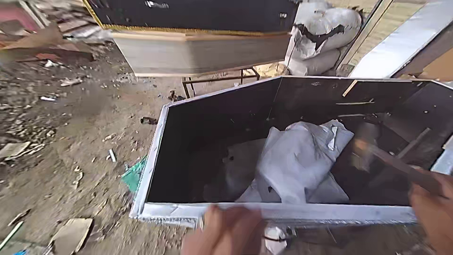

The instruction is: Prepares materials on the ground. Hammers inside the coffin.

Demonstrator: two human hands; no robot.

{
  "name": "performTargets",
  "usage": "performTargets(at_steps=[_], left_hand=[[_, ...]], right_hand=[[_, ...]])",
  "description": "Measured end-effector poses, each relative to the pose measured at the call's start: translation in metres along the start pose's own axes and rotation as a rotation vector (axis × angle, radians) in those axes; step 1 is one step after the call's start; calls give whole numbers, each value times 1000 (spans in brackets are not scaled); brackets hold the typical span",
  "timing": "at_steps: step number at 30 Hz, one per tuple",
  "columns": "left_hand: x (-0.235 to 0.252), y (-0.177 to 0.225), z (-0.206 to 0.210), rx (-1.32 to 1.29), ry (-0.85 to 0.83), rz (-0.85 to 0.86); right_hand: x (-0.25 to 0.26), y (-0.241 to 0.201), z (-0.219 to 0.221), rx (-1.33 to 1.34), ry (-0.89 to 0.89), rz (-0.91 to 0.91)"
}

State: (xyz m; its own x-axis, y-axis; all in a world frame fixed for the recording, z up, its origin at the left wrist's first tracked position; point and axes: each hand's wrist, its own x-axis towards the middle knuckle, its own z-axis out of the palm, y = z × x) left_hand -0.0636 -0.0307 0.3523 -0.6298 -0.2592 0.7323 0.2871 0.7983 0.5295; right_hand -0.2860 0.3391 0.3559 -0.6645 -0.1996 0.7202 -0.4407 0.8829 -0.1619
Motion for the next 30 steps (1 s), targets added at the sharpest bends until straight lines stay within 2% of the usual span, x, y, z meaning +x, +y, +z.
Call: performTargets(at_steps=[3, 6, 11, 13, 17, 20, 22, 24, 26, 28, 30], left_hand=[[32, -20, 25, 251, -54, -101], [30, -22, 38, 354, -110, -212], [47, -12, 42, 524, -403, -629], [52, -10, 44, 607, -502, -753], [68, -6, 53, 746, -713, -1052], [75, -10, 56, 761, -749, -1077], [70, -9, 56, 773, -733, -1062], [69, -11, 53, 778, -692, -1016], [64, -12, 49, 754, -660, -981], [63, -14, 48, 727, -651, -973], [62, -14, 48, 719, -652, -965]], right_hand=[[14, 0, 10, -96, -280, 68], [24, 2, 14, -122, -408, 27], [22, 10, 9, -23, -508, -27], [25, 16, 9, 43, -592, -93], [57, 49, 13, 280, -959, -360], [96, 96, 41, 429, -1286, -508], [115, 128, 80, 435, -1336, -698], [134, 140, 124, 414, -1434, -833], [149, 133, 155, 316, -1575, -996], [158, 109, 181, 162, -1747, -1146], [147, 84, 203, 77, -1869, -1213]])
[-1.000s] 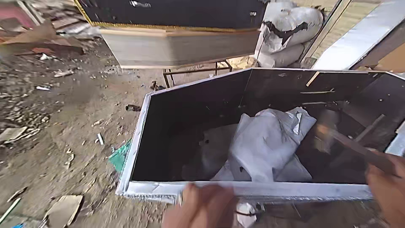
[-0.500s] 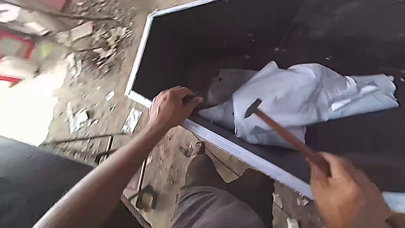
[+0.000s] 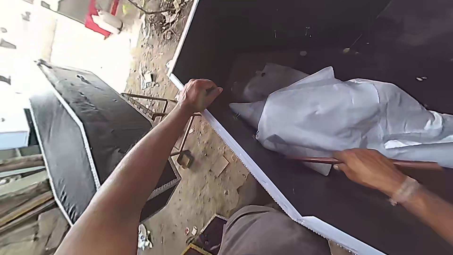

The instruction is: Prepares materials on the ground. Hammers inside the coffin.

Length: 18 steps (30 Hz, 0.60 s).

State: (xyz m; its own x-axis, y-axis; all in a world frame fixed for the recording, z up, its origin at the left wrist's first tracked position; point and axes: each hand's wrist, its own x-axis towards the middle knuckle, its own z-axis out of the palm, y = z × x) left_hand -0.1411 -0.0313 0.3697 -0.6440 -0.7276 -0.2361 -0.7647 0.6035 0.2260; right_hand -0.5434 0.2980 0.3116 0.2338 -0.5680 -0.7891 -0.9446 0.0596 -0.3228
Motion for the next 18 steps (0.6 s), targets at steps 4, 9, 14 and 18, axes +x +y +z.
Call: performTargets(at_steps=[4, 9, 14, 18], left_hand=[[1, 2, -3, 13, -19, -10], [3, -1, -2, 18, -44, -19], [3, -1, -2, 25, -77, -55], [4, 2, -4, 42, -106, -49]], right_hand=[[58, 6, -4, 51, 98, 76], [103, 58, -25, 35, 555, 260], [101, 77, -64, 129, 596, 403], [76, 54, -48, 212, 560, 213]])
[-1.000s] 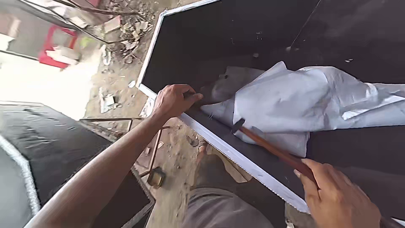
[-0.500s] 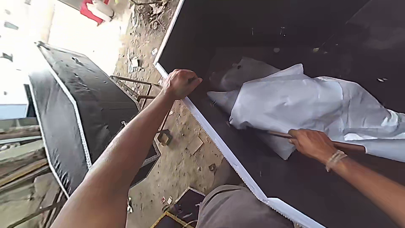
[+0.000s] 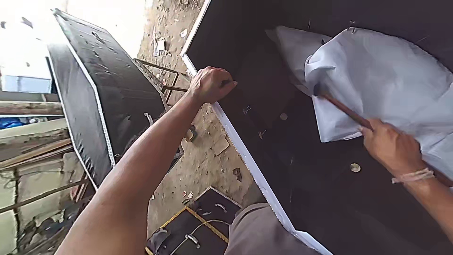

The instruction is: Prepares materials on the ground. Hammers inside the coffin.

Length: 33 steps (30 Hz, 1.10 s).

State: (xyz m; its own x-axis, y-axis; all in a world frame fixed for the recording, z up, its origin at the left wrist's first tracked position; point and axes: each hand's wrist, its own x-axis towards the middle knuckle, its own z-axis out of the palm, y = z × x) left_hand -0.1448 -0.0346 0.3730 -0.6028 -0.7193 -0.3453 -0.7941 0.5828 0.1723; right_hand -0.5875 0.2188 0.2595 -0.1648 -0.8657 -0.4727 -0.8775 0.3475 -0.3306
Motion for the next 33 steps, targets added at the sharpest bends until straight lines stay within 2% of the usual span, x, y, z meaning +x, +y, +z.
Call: performTargets(at_steps=[2, 5, 7, 8, 12, 14, 15, 16, 17, 20, 21, 22, 24, 26, 28, 29, 30, 31, 33], left_hand=[[0, 2, -1, -3, -17, -12], [1, 2, -2, 6, -40, -24], [1, 1, -1, 12, -45, -27], [1, 1, -2, 12, -49, -28], [0, 3, -3, 8, -51, -46], [0, 3, -2, 2, -44, -32], [0, 2, -2, 1, -43, -24], [0, 1, -1, 0, -38, -17], [0, 1, -1, -4, -36, -14], [0, 2, -3, -14, -33, -16], [-1, 3, -2, -11, -28, -17], [-2, 4, -1, -14, -23, -22], [0, 3, -3, -16, -10, -32], [-2, 3, -1, -28, -18, -29], [-1, 1, -1, -21, -16, -5], [-1, 1, -1, -18, -16, 2], [0, 0, -1, -21, -9, 17], [-1, -1, 0, -20, -3, 27], [-2, 0, 0, -24, 1, 35]], right_hand=[[-24, -15, 13, 130, -122, -64], [-49, -40, 34, 339, -408, -17], [-60, -54, 36, 456, -436, -23], [-65, -60, 31, 523, -347, -63], [-66, -81, -20, 904, 293, -354], [-59, -83, -35, 1205, 462, -470], [-58, -86, -30, 1370, 485, -498], [-64, -89, -16, 1426, 463, -482], [-76, -87, 5, 1314, 380, -434], [-93, -71, 64, 507, -30, -303], [-86, -69, 64, 385, -137, -264], [-74, -69, 52, 325, -143, -237], [-41, -70, 12, 401, 46, -219], [-29, -65, -22, 668, 260, -222], [-27, -67, -29, 991, 455, -231], [-34, -72, -23, 1111, 472, -207], [-49, -79, -11, 1168, 386, -157], [-68, -83, 4, 1133, 181, -84], [-92, -80, 35, 929, -480, 97]])
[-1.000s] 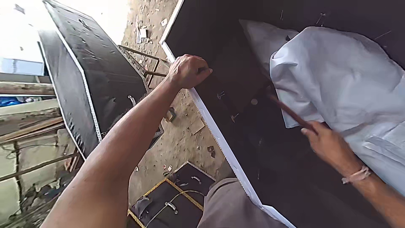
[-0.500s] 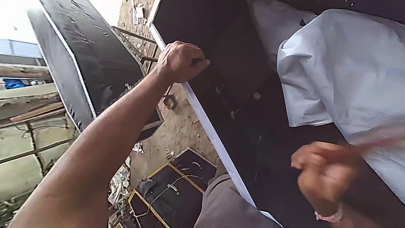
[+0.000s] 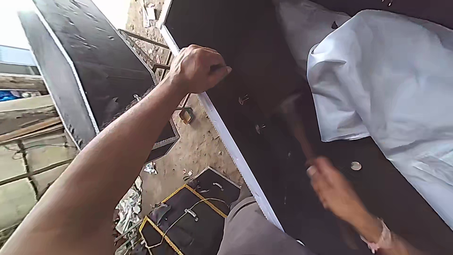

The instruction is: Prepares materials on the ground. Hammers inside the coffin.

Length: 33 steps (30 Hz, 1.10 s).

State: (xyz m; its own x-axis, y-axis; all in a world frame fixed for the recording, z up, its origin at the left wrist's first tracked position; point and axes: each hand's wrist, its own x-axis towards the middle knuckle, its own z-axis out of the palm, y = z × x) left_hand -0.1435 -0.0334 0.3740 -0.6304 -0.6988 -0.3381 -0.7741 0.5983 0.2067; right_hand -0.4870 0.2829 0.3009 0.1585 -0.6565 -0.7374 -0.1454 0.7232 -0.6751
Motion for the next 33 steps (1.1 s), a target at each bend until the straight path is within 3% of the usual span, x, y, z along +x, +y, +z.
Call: performTargets(at_steps=[1, 2, 3, 6, 8, 11, 12, 14, 17, 19, 20, 23, 24, 25, 27, 31, 33], left_hand=[[0, 1, 0, -6, 1, 2], [0, 1, 0, -11, 15, 5], [1, -1, 0, -12, 30, 3], [0, -1, 2, -14, 19, -1], [2, -1, 1, -5, 1, -12], [1, -1, 2, -7, 11, 0], [0, 0, 2, -12, 17, 4], [1, -1, 1, -5, 31, -5], [1, 0, 0, 11, 1, -18], [3, 1, 0, 18, -27, -37], [4, 1, 0, 18, -29, -42], [2, -2, 1, 1, -4, -14], [1, -3, 2, -1, 5, -3], [2, -4, 1, -7, 25, 4], [1, -4, 3, -24, 55, 2], [3, -2, 1, -24, 27, -6], [2, -1, 2, -16, 16, -18]], right_hand=[[6, 9, 1, -49, -210, 204], [16, 12, -7, -72, -291, 295], [23, 8, -18, -72, -250, 265], [20, -8, -27, 10, 167, -21], [12, -11, -15, 95, 201, 8], [4, 7, 1, 90, -361, 363], [7, 10, -3, 36, -457, 383], [12, -5, -31, -62, -296, 177], [9, -25, -47, 54, 258, -218], [10, -25, -32, 148, 419, -231], [7, -19, -18, 130, 363, -148], [5, 9, 11, -88, -259, 321], [11, 14, 6, -164, -344, 365], [18, 11, -8, -240, -301, 300], [15, -8, -40, -326, 24, -8], [-3, -84, -62, -39, 622, -668], [4, -86, -46, 155, 665, -871]])
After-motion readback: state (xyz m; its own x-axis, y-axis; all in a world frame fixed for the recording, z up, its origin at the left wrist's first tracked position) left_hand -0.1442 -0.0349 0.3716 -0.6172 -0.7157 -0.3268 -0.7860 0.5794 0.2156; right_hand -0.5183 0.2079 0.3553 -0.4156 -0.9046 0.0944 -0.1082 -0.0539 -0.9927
